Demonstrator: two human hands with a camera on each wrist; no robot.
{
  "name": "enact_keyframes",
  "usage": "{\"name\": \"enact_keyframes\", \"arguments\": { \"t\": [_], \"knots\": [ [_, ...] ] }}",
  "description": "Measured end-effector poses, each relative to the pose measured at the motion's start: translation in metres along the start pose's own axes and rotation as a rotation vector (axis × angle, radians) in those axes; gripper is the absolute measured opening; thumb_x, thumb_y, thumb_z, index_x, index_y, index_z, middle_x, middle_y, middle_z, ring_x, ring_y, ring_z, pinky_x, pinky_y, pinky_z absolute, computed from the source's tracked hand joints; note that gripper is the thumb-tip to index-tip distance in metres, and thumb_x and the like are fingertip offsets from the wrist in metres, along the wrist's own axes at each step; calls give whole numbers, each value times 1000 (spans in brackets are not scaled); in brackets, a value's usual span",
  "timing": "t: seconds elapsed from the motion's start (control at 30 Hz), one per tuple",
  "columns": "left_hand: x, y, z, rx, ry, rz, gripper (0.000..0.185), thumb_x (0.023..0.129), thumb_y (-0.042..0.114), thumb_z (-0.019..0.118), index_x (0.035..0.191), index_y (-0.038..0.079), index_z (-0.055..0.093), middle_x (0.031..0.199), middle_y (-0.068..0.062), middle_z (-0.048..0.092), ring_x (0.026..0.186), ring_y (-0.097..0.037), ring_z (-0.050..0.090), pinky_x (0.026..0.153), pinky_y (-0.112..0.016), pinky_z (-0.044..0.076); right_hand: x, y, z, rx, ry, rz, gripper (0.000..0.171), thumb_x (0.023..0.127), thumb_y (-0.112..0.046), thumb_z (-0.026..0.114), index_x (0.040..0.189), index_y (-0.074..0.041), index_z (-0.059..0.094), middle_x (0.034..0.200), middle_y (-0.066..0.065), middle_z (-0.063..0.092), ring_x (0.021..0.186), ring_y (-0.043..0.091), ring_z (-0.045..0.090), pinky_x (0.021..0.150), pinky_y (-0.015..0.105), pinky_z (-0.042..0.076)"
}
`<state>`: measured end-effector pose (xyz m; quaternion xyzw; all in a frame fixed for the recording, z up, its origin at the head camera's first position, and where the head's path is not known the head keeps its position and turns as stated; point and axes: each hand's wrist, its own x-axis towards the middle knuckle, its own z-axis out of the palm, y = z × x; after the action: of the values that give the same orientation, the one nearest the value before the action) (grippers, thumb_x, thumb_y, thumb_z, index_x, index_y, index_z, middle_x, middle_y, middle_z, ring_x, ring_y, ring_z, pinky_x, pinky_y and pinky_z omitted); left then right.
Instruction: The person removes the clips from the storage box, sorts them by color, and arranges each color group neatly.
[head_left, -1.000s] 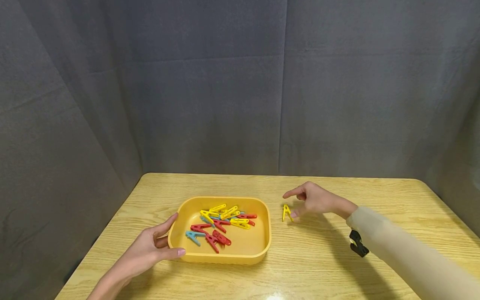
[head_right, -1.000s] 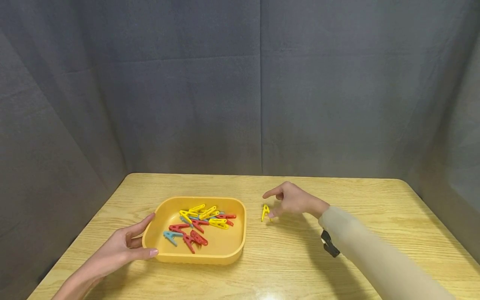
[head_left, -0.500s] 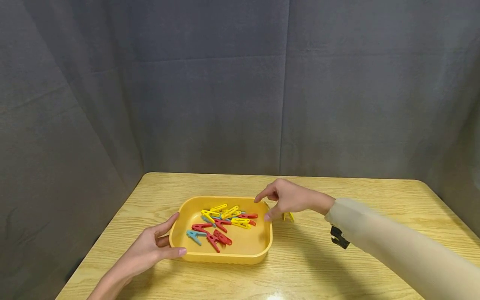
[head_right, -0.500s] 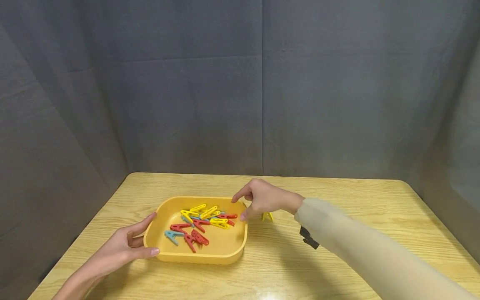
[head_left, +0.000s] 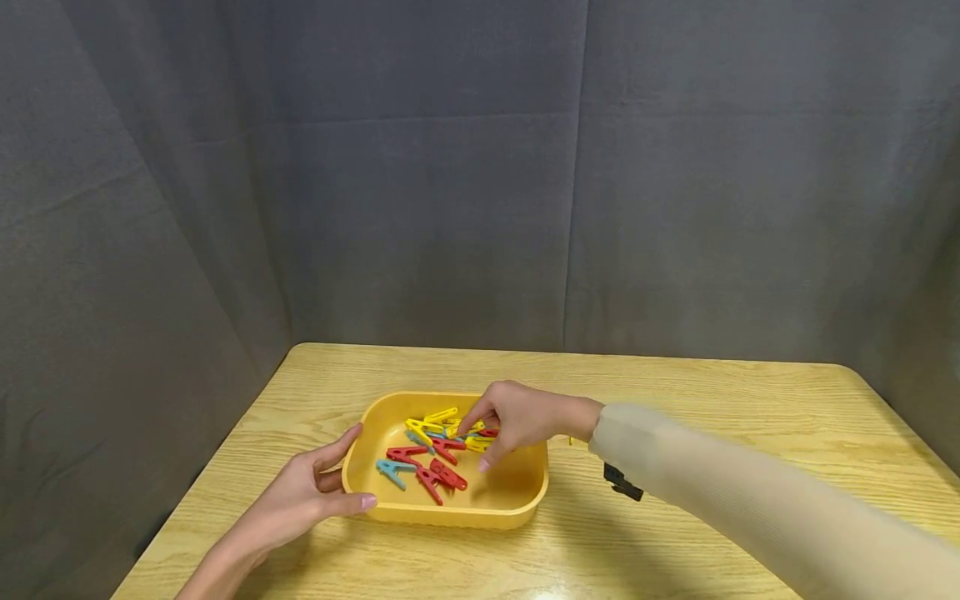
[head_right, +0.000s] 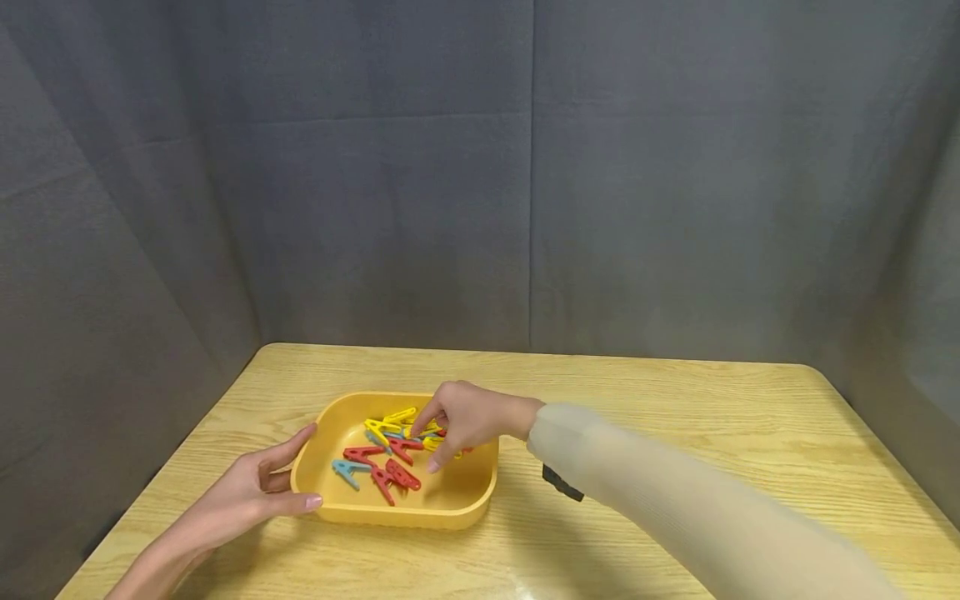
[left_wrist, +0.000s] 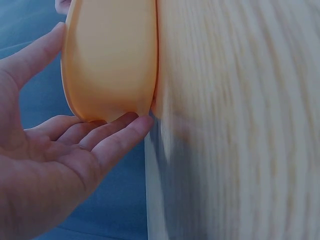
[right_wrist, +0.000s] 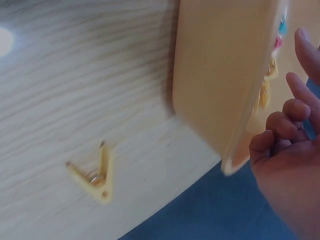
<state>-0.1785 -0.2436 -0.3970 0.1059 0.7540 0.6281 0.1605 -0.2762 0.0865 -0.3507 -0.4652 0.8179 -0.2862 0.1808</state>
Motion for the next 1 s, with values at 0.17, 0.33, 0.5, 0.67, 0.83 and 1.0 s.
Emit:
{"name": "enact_keyframes", "arguments": {
  "t": [0.17, 0.33, 0.5, 0.67, 0.83, 1.0],
  "knots": [
    [-1, 0, 0, 12, 10, -3, 103, 90, 7, 85, 167, 1, 19, 168, -28, 24, 137, -42, 54, 93, -37, 59, 15, -6, 13, -21, -29, 18, 45, 84, -14, 92, 124, 1, 77, 57, -10, 21, 53, 6, 17, 56, 23, 19],
    [-2, 0, 1, 2, 5, -1, 102, 90, 7, 85, 167, 1, 18, 167, -29, 25, 137, -42, 53, 93, -37, 59, 26, -10, 22, -17, -58, 46, 42, 87, -15, 90, 125, -1, 77, 60, -7, 27, 54, 6, 23, 56, 22, 21],
    [-2, 1, 1, -3, 3, -3, 102, 90, 7, 85, 167, 1, 18, 167, -28, 26, 137, -41, 53, 93, -37, 59, 31, -10, 26, -12, -80, 54, 42, 88, -12, 89, 126, -1, 77, 66, -5, 35, 61, 6, 32, 59, 22, 25],
    [-1, 1, 3, -8, -4, 2, 102, 91, 8, 85, 167, 1, 18, 168, -28, 24, 139, -42, 51, 93, -37, 59, 30, -9, 28, -19, -98, 71, 46, 86, -12, 90, 129, 0, 75, 60, -8, 30, 58, 5, 29, 59, 21, 25],
    [0, 1, 4, -12, -5, 7, 103, 90, 8, 85, 167, 0, 19, 168, -28, 23, 140, -42, 50, 94, -36, 59, 25, -5, 26, -76, -102, 82, 43, 85, -13, 91, 124, -3, 78, 62, -8, 29, 62, 5, 31, 59, 21, 25],
    [0, 2, 4, -19, -1, 5, 103, 89, 6, 86, 167, -1, 19, 168, -29, 24, 136, -41, 54, 93, -37, 59, 20, -2, 27, -61, -89, 135, 34, 83, -16, 93, 114, -6, 83, 65, -7, 41, 64, 7, 34, 59, 22, 26]
  ]
}}
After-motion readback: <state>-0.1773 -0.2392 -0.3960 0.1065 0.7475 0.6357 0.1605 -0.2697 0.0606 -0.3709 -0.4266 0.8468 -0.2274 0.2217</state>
